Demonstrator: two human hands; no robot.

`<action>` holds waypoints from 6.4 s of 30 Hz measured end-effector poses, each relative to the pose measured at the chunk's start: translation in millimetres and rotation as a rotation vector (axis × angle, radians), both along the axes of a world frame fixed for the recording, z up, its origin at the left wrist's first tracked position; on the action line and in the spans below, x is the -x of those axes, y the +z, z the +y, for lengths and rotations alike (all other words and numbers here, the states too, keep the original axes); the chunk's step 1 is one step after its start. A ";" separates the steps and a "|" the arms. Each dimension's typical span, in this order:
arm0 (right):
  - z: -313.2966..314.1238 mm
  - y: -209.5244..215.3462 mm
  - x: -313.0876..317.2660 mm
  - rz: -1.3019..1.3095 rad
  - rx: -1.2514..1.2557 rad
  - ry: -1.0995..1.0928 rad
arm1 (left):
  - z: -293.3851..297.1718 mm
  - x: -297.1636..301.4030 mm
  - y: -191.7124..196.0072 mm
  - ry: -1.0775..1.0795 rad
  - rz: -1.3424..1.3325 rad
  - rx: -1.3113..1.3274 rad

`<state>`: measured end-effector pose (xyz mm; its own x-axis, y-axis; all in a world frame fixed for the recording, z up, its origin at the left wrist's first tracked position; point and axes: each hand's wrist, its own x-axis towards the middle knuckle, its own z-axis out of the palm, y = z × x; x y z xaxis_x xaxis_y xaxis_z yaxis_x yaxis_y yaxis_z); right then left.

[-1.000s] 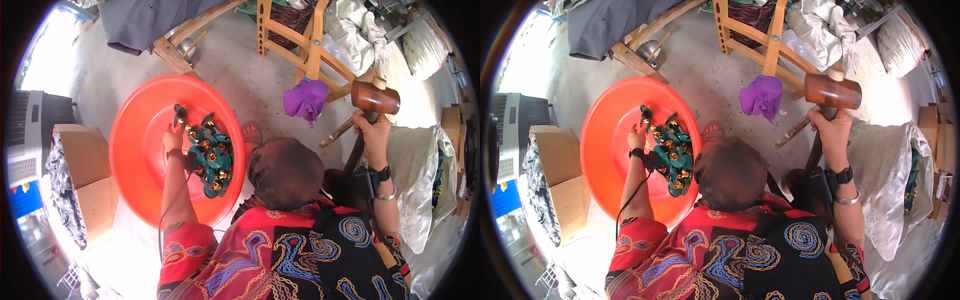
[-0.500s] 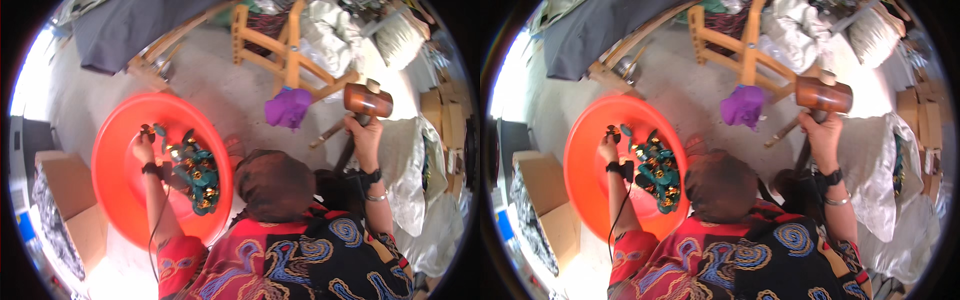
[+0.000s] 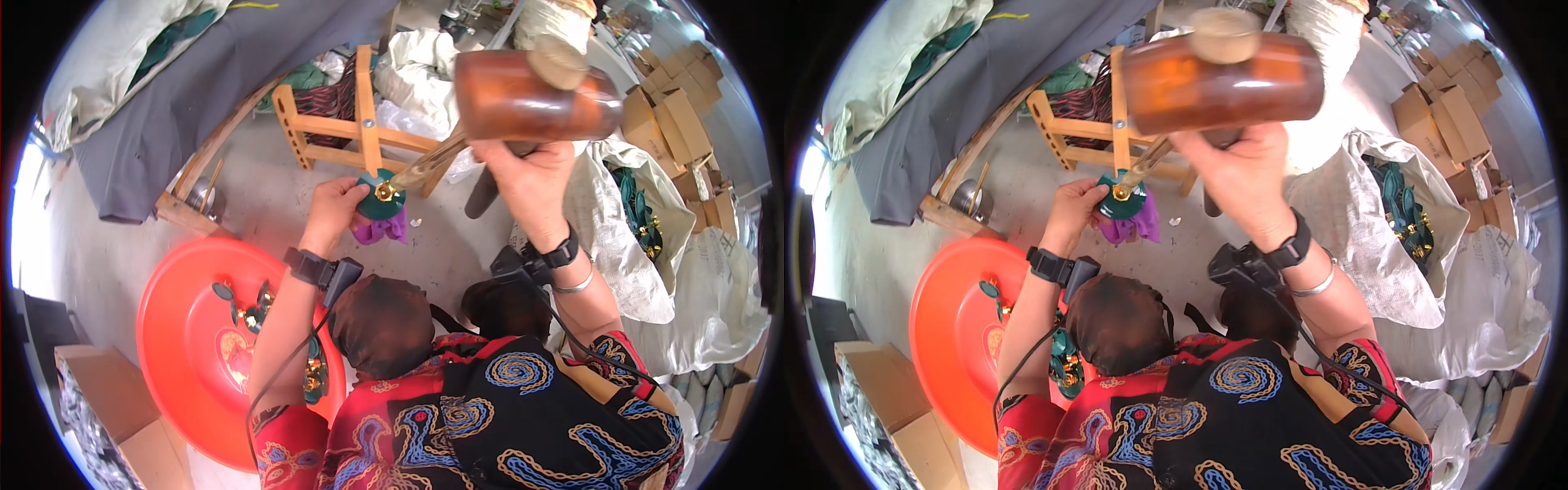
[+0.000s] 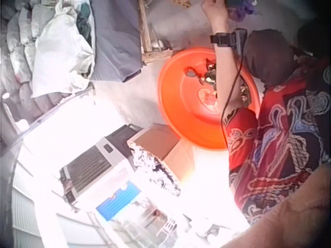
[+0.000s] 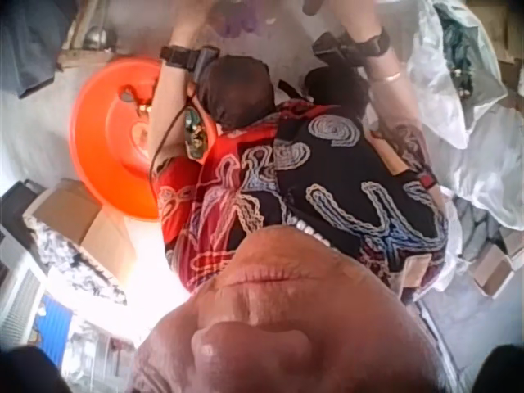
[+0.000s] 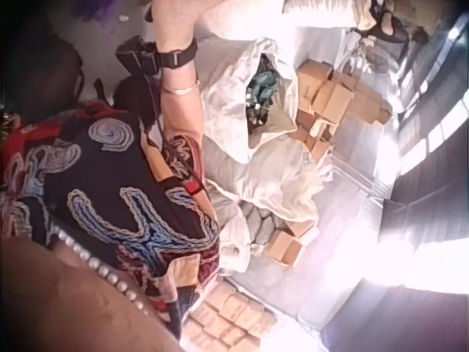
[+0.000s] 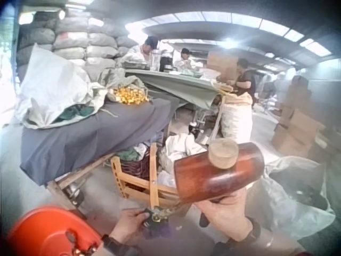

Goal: Assembling plastic components by hammering a gold insert into a green base using a mallet and jig.

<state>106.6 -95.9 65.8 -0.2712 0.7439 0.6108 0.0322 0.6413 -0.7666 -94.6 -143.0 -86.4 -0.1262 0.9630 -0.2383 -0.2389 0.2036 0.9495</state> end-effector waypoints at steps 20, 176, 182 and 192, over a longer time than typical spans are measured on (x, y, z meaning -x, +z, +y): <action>25.2 -37.1 23.7 -0.451 -0.525 0.091 | 12.5 -33.6 -2.0 0.042 0.535 -0.536; 50.8 -69.7 -131.4 0.148 0.637 -0.249 | 76.1 -177.6 193.4 -0.490 0.444 -0.548; 64.1 -87.8 -123.3 0.095 0.388 -0.145 | 117.4 -299.2 236.4 -0.499 0.010 -0.732; 44.1 -98.7 -119.1 -0.095 0.382 -0.257 | 16.5 -188.2 335.8 -0.065 0.533 -1.333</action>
